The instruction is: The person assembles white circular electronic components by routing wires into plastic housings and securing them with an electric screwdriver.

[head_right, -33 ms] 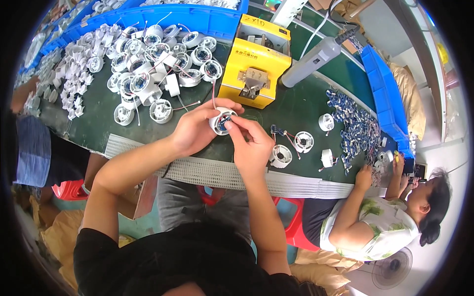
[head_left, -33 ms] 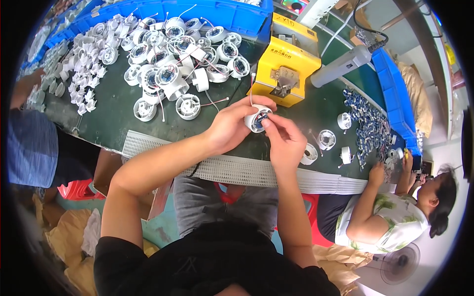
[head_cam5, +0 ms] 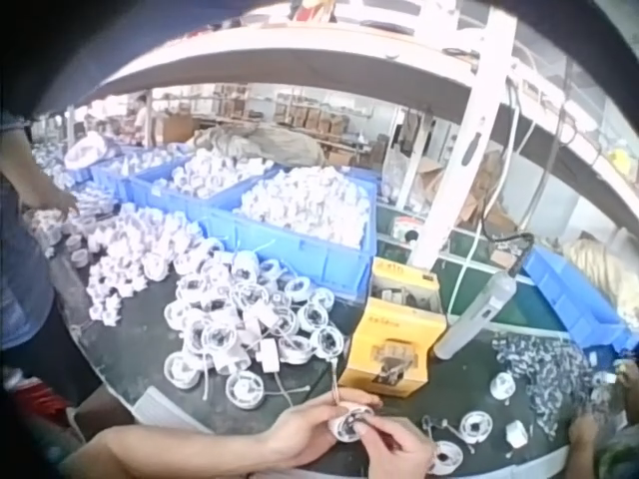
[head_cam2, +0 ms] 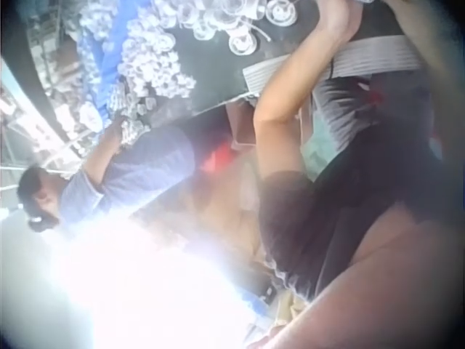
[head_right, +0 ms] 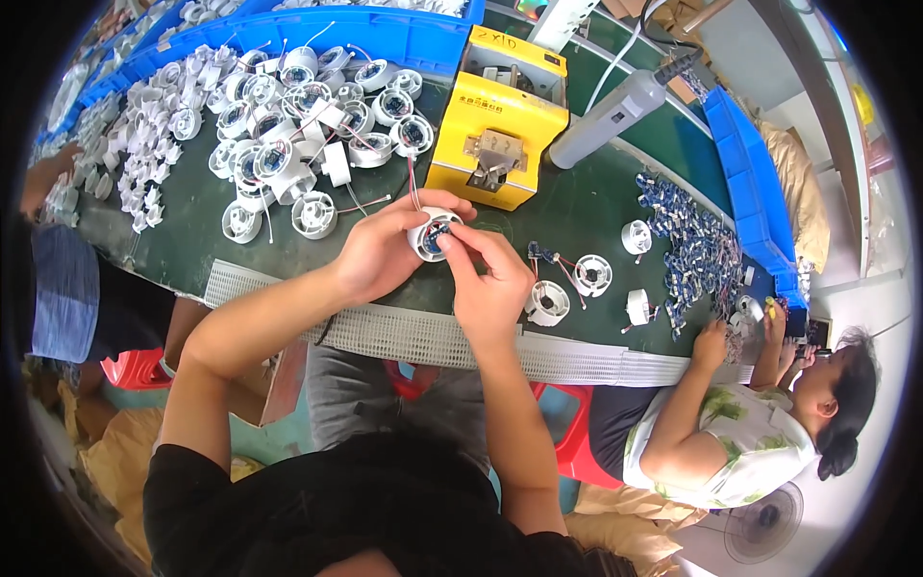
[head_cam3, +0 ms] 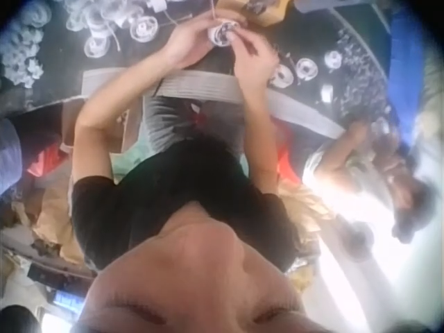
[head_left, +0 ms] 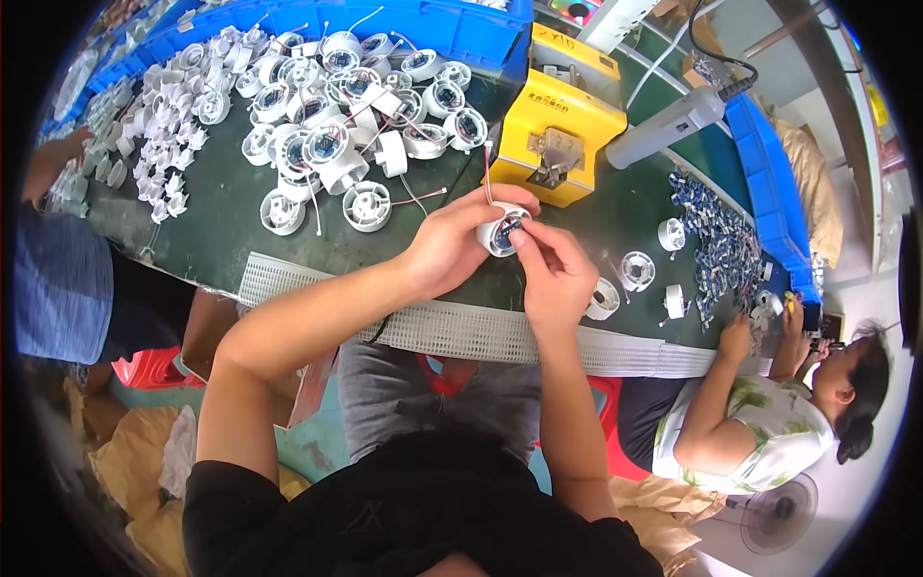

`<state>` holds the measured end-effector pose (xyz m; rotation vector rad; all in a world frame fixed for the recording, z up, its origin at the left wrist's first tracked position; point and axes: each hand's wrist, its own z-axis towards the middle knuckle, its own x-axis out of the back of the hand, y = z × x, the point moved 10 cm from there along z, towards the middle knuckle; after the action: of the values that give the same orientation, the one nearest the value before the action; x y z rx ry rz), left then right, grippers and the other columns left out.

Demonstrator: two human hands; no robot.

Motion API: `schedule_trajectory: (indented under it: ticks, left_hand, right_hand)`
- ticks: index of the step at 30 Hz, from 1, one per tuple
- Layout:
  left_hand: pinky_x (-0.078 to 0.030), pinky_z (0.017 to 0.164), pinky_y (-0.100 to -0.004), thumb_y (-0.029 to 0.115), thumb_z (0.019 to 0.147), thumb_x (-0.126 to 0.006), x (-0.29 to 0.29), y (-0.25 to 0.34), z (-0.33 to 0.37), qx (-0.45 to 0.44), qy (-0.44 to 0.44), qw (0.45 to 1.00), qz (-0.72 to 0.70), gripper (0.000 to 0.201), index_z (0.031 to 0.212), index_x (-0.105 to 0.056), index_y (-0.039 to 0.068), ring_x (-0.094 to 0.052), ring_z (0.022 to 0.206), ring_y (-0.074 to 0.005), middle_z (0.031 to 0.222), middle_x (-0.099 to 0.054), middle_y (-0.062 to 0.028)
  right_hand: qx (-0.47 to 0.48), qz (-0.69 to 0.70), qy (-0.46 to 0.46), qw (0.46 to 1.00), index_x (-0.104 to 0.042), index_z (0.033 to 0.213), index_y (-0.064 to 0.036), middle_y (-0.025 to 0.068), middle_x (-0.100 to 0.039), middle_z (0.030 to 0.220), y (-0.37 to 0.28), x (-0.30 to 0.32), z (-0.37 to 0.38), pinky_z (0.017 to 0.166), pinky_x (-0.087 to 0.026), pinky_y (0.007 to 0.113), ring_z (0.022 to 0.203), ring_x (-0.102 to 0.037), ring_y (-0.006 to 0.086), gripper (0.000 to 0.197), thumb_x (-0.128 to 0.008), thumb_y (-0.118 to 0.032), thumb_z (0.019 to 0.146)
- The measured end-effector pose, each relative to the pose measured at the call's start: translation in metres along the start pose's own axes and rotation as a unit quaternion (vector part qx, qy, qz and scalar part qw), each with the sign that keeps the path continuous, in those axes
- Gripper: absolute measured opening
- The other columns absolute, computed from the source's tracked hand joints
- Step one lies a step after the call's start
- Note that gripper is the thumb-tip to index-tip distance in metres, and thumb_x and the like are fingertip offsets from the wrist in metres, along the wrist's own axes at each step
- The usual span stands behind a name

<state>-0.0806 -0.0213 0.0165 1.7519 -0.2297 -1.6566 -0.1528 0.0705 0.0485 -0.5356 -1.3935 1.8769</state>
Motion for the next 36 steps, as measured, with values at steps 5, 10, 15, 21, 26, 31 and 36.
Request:
schedule_trajectory:
  ticks: [5,10,15,21,26,31,36]
  left_hand:
    - [-0.038,0.105,-0.0406,0.015,0.096,-0.045,-0.004,0.002,-0.002,0.001,-0.011,0.999,0.045,0.035,0.126,-0.050,0.000,-0.051,0.121,-0.0249,0.129,-0.053,-0.0162]
    - [-0.036,0.107,-0.0390,0.016,0.097,-0.045,-0.015,0.003,-0.006,-0.029,-0.056,0.998,0.026,0.043,0.138,-0.041,0.003,-0.048,0.125,-0.0234,0.138,-0.047,-0.0136]
    - [-0.029,0.113,-0.0403,0.014,0.097,-0.052,-0.018,0.000,-0.004,-0.012,-0.064,0.968,0.241,0.062,0.151,-0.023,0.008,-0.038,0.132,-0.0202,0.150,-0.032,-0.0092]
    - [-0.060,0.081,-0.0333,-0.003,0.087,-0.061,0.012,-0.016,-0.004,0.139,-0.007,0.967,0.211,0.045,0.130,-0.048,0.003,-0.063,0.100,-0.0172,0.109,-0.061,-0.0064]
    - [-0.061,0.080,-0.0382,0.004,0.096,-0.053,0.032,-0.023,0.001,0.157,0.069,0.968,0.182,0.030,0.125,-0.046,0.000,-0.065,0.094,-0.0208,0.106,-0.060,-0.0105]
    - [-0.061,0.076,-0.0376,0.007,0.098,-0.050,0.036,-0.022,0.002,0.152,0.096,0.953,0.244,0.028,0.123,-0.043,-0.001,-0.067,0.089,-0.0227,0.105,-0.060,-0.0129]
    - [-0.062,0.074,-0.0338,0.007,0.095,-0.050,0.040,-0.020,0.001,0.153,0.123,0.946,0.259,0.029,0.122,-0.043,-0.003,-0.066,0.085,-0.0198,0.103,-0.058,-0.0146]
  right_hand:
    - [0.011,0.019,0.013,1.000,-0.071,0.097,0.0011,0.0123,-0.068,0.089,-0.002,0.001,0.001,0.070,-0.051,0.026,0.079,-0.065,0.0170,0.021,-0.076,0.002,0.077]
    - [0.165,-0.177,0.031,0.970,-0.070,0.099,0.0009,0.0117,-0.062,0.107,-0.035,-0.003,-0.008,0.071,-0.052,0.025,0.085,-0.064,0.0160,0.018,-0.072,0.004,0.081]
    - [-0.017,0.102,0.058,0.993,-0.055,0.113,0.0033,0.0109,-0.058,0.108,-0.003,0.001,0.000,0.073,-0.054,0.025,0.091,-0.059,0.0154,0.032,-0.069,0.002,0.085]
    - [0.176,-0.200,0.221,0.938,-0.042,0.132,0.0006,0.0150,-0.048,0.128,-0.043,0.055,0.038,0.095,-0.043,0.035,0.111,-0.051,0.0223,0.064,-0.078,-0.009,0.080]
    - [0.114,-0.168,0.163,0.966,-0.058,0.113,0.0043,0.0140,-0.068,0.097,-0.039,0.068,0.128,0.079,-0.051,0.034,0.082,-0.065,0.0195,0.044,-0.076,-0.019,0.081]
    - [0.200,0.084,0.109,0.970,-0.029,0.137,0.0022,0.0063,-0.055,0.067,-0.094,0.025,0.113,0.051,-0.043,0.027,0.049,-0.050,0.0132,0.054,-0.054,-0.001,0.089]
    - [0.200,0.079,0.104,0.971,-0.036,0.125,0.0056,0.0052,-0.051,0.055,-0.073,-0.002,0.119,0.048,-0.041,0.026,0.044,-0.048,0.0119,0.042,-0.055,-0.001,0.089]
